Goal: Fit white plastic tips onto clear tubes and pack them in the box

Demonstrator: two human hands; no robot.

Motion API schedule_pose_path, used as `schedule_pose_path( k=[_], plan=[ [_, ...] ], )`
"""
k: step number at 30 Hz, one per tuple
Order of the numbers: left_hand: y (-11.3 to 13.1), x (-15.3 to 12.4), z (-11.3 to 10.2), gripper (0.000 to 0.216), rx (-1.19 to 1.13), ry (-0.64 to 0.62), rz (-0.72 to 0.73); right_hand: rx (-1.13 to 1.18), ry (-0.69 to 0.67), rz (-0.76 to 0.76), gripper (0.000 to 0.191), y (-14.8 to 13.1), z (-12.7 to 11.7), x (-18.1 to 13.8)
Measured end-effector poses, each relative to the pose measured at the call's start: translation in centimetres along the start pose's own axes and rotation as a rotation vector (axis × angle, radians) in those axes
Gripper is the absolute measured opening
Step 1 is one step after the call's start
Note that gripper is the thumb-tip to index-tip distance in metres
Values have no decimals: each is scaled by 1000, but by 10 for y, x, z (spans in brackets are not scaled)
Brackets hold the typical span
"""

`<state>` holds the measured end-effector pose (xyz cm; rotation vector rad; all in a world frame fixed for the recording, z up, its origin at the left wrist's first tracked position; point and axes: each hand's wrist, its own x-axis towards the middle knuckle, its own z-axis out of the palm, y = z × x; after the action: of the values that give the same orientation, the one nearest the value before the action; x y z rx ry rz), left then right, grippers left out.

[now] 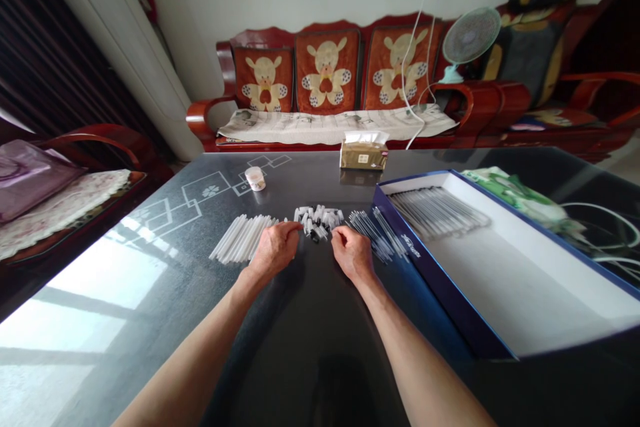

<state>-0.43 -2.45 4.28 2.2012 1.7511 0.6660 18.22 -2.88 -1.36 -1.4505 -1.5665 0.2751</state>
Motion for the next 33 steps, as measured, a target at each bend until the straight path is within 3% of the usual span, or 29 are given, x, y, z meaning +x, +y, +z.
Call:
schedule_pose_path(
  k=[4, 9, 11, 16, 23, 28, 33],
  plan=[
    [8, 2, 21, 42, -193, 58, 164, 0, 5, 13, 22, -1, -1, 0],
    [19, 6, 37, 23, 129, 170, 292, 3, -9, 26, 22, 0, 0, 1],
    [21, 8, 39, 25, 268, 181, 338, -13, -6, 29, 21, 0, 0, 1],
    [22, 13, 47, 27, 212, 259, 504, -4, -4, 31, 21, 0, -1, 1],
    [13, 16, 53, 36, 242, 302, 451, 93, 104, 62, 20, 1, -4, 3],
    [7, 19, 54, 34, 248, 308, 390, -117, 287, -56, 24, 7, -23, 10],
    [3, 21, 55, 33, 227, 362, 375, -487, 128, 19, 14, 14, -33, 7]
  ],
)
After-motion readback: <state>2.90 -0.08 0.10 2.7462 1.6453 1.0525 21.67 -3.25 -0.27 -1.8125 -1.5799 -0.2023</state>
